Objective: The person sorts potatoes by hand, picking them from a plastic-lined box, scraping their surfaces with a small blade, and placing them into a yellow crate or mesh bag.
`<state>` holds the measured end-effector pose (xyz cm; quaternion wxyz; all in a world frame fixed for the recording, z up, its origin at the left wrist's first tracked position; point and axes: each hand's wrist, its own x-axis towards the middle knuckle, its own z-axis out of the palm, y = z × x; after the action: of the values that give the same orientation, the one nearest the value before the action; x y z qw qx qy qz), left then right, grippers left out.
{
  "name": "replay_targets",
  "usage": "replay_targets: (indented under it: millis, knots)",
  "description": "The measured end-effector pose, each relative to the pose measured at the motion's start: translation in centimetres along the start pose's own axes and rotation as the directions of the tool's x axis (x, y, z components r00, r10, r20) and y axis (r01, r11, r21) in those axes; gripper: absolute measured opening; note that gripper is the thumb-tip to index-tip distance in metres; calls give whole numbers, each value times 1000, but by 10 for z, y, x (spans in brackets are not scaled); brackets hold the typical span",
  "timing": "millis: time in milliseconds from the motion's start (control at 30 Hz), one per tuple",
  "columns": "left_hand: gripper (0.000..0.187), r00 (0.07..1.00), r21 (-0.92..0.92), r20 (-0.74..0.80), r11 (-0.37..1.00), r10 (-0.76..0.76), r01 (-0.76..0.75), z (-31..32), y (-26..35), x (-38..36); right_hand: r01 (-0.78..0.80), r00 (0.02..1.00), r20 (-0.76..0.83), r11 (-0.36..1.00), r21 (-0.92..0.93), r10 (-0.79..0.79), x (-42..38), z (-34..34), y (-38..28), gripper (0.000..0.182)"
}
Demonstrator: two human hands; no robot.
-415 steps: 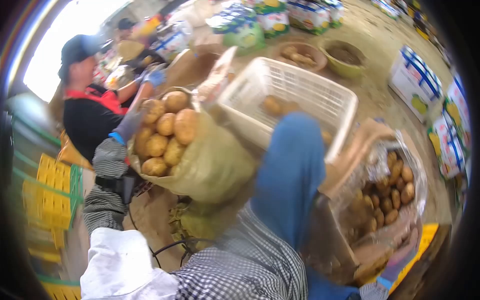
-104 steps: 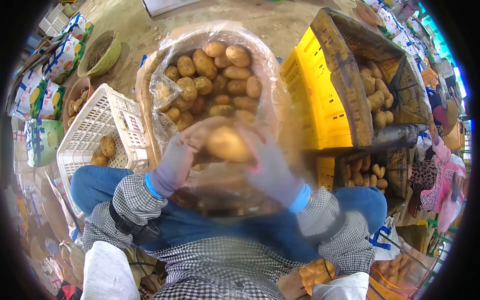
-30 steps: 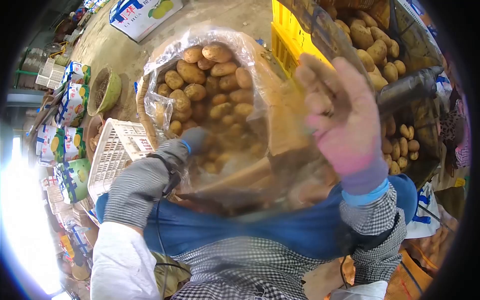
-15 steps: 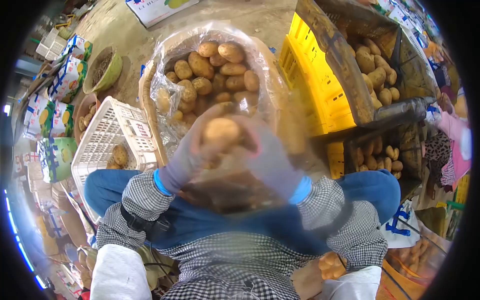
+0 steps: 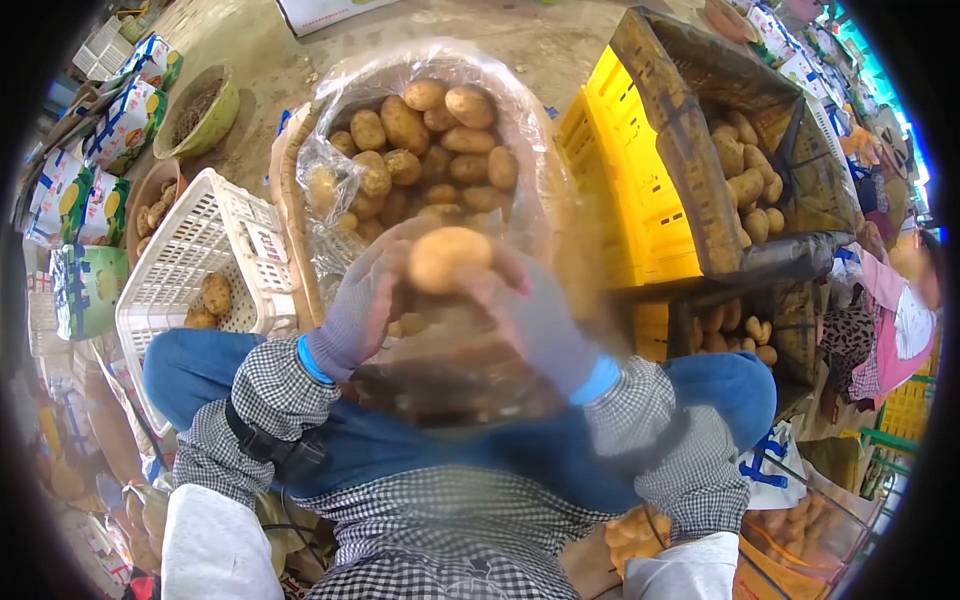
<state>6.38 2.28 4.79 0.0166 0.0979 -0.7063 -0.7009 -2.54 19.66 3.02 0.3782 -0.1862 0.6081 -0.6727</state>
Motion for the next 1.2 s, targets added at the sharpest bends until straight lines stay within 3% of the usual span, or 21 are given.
replay_targets:
  millis: [133,233,333,400,433,500,533,667,767,833,967,1067,1200]
  knots:
    - [54,999,10,32,999,43,-43,1,0,-1,-27,1000,-15,999,37,27,-2,-5,-1,43]
    - [54,995,-105,100,994,16,-6,5,11,-2,-129,988,-90,991,-44,124,0,-7,1,57]
    - [53,985,-256,154,959,-83,121,4,21,-1,209,977,-17,968,-136,-213,2,0,13,66]
    - [55,984,-133,158,986,-82,103,0,13,-3,192,981,35,964,-186,-189,-3,0,9,73]
    - [58,988,43,148,999,-38,32,-5,1,-2,189,982,61,959,-213,-180,-3,-1,6,77]
    - [64,992,147,126,988,24,-43,-5,-4,-1,50,998,33,998,-30,-49,-3,-2,2,77]
    - [65,994,77,106,996,38,-47,0,1,-1,-20,999,31,998,62,18,-3,-2,0,78]
    - [75,995,-91,81,994,59,-52,5,-12,-2,24,999,39,998,57,-27,-5,-3,-2,65]
    - [81,994,-315,96,946,-49,77,8,15,-7,-5,995,99,995,96,-4,-8,-6,-5,55]
    - [76,999,-191,41,981,-22,30,7,9,-8,27,987,148,985,173,-53,-5,-9,-2,52]
    - [67,998,68,-56,997,30,-26,8,-13,-11,-52,980,195,992,117,29,-8,-4,-4,53]
    - [74,971,-235,166,950,-171,207,-5,-12,-7,-108,984,153,984,141,86,-11,-1,1,51]
    - [74,942,-402,190,854,-276,331,-14,-4,-2,-187,972,176,965,181,156,-12,-2,-23,50]
